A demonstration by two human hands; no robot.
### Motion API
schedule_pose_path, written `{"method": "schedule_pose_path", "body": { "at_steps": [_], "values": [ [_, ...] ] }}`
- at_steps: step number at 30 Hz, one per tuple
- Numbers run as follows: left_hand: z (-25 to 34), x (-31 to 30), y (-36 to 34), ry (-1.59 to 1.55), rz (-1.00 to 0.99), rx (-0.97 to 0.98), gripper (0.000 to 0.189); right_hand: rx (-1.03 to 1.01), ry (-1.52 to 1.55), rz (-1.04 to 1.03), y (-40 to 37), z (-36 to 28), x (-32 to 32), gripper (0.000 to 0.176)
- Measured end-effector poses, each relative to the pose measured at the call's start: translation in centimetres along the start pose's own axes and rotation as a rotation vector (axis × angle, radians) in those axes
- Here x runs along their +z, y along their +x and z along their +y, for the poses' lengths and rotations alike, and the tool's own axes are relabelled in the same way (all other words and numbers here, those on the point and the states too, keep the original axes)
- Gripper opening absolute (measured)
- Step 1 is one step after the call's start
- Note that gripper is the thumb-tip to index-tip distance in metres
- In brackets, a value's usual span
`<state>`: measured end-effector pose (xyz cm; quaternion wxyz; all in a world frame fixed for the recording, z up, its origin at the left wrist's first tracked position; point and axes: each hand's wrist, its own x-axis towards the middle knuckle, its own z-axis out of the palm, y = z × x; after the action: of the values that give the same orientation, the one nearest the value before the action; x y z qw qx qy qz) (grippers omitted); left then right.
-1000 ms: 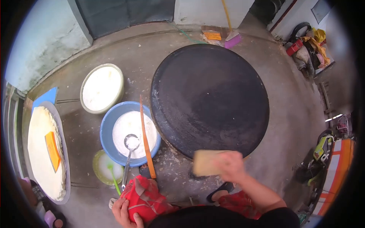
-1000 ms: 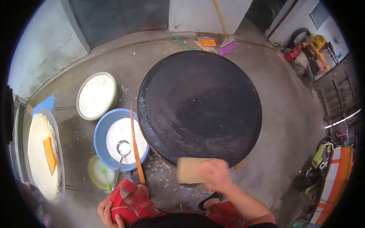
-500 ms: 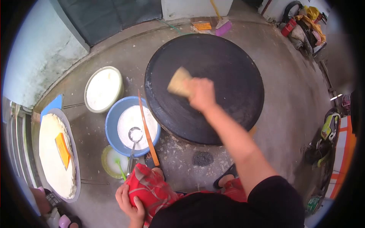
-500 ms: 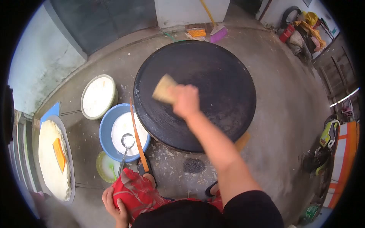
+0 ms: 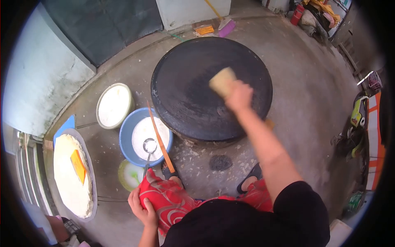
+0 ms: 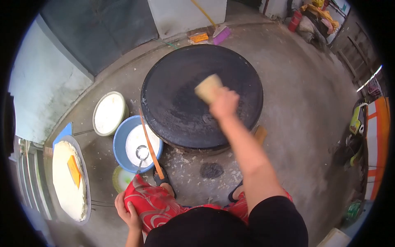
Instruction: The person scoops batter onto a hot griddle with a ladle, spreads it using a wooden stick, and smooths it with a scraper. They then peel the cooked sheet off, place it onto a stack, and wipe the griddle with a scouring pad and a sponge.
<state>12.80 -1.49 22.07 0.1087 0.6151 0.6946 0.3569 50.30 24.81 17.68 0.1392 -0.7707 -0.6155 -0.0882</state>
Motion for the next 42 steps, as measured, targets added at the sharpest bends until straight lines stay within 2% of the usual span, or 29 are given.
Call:
{"method": "schedule_pose_path", "body": {
  "at_steps": [2,3,4,6,8,10,14,16,18,20,21,23,26,27,29,30,32,34,36,38,40,42],
  "values": [
    [0.5,0.4,0.1,0.006,-0.001,-0.016,0.036,-0.293,0.195,-0.091,-6.0,-5.3,0.0,0.051],
    [0.6,0.5,0.0,0.012,-0.006,-0.015,0.036,-0.480,0.370,0.072,-9.8,-6.2,1.6,0.056],
    [0.6,0.6,0.1,0.019,-0.004,0.003,0.035,-0.556,0.435,0.078,-12.8,-7.0,1.1,0.058],
    [0.7,0.8,0.2,0.024,-0.009,0.030,0.035,-0.708,0.520,-0.250,-17.8,-6.3,-1.3,0.060],
    [0.8,1.0,0.1,0.037,-0.002,0.026,0.035,-0.542,0.698,-0.638,-23.7,-3.8,1.4,0.061],
    [0.9,1.2,-0.1,0.038,-0.010,0.032,0.033,-0.262,0.452,-0.882,-25.9,0.0,2.9,0.062],
    [1.5,1.6,-0.2,0.029,0.007,0.043,0.031,0.588,0.372,-0.741,-26.8,8.9,8.4,0.062],
    [1.7,1.9,-0.2,0.059,0.001,0.051,0.031,0.923,0.391,-0.653,-24.4,12.6,8.5,0.065],
    [1.9,2.1,-0.1,0.089,0.001,0.053,0.031,1.021,0.236,-0.451,-22.3,14.9,8.0,0.062],
    [2.2,2.3,-0.1,0.101,0.002,0.060,0.031,1.100,0.251,-0.363,-20.3,16.8,7.6,0.063],
    [2.3,2.4,-0.2,0.108,0.000,0.062,0.031,1.103,0.256,-0.368,-19.5,17.9,8.2,0.063],
    [2.5,2.4,-0.1,0.090,-0.022,0.037,0.035,0.994,0.432,-0.248,-18.7,20.3,10.0,0.058],
    [2.6,2.6,-0.1,0.106,-0.036,0.037,0.034,0.890,0.465,-0.348,-20.0,24.3,18.0,0.049],
    [2.6,2.5,-0.1,0.110,-0.034,0.038,0.034,0.889,0.469,-0.350,-20.0,23.2,16.9,0.049],
    [2.6,2.6,-0.1,0.104,-0.025,0.046,0.034,0.913,0.273,-0.357,-19.9,19.3,10.9,0.037],
    [2.5,2.7,-0.2,0.099,-0.023,0.039,0.034,0.907,0.265,-0.356,-20.8,18.8,11.1,0.037],
    [2.3,2.6,-0.2,0.056,-0.001,0.046,0.034,0.838,0.220,-0.144,-23.3,17.1,12.0,0.033],
    [2.1,2.3,0.0,0.101,-0.019,0.061,0.034,0.714,0.266,-0.262,-25.1,13.1,11.5,0.027],
    [2.3,2.0,0.1,0.076,-0.011,0.067,0.035,0.522,0.418,-0.683,-27.1,9.3,13.9,0.022],
    [1.9,1.7,0.1,0.065,-0.007,0.067,0.036,0.160,0.700,-0.870,-30.4,6.0,17.7,0.024],
    [1.4,1.6,0.0,0.064,0.007,0.073,0.036,0.069,0.765,-1.067,-30.3,0.7,17.2,0.026],
    [1.1,1.3,0.0,0.059,0.015,0.083,0.037,0.305,0.971,-1.344,-28.7,-4.8,15.4,0.036]
  ]
}}
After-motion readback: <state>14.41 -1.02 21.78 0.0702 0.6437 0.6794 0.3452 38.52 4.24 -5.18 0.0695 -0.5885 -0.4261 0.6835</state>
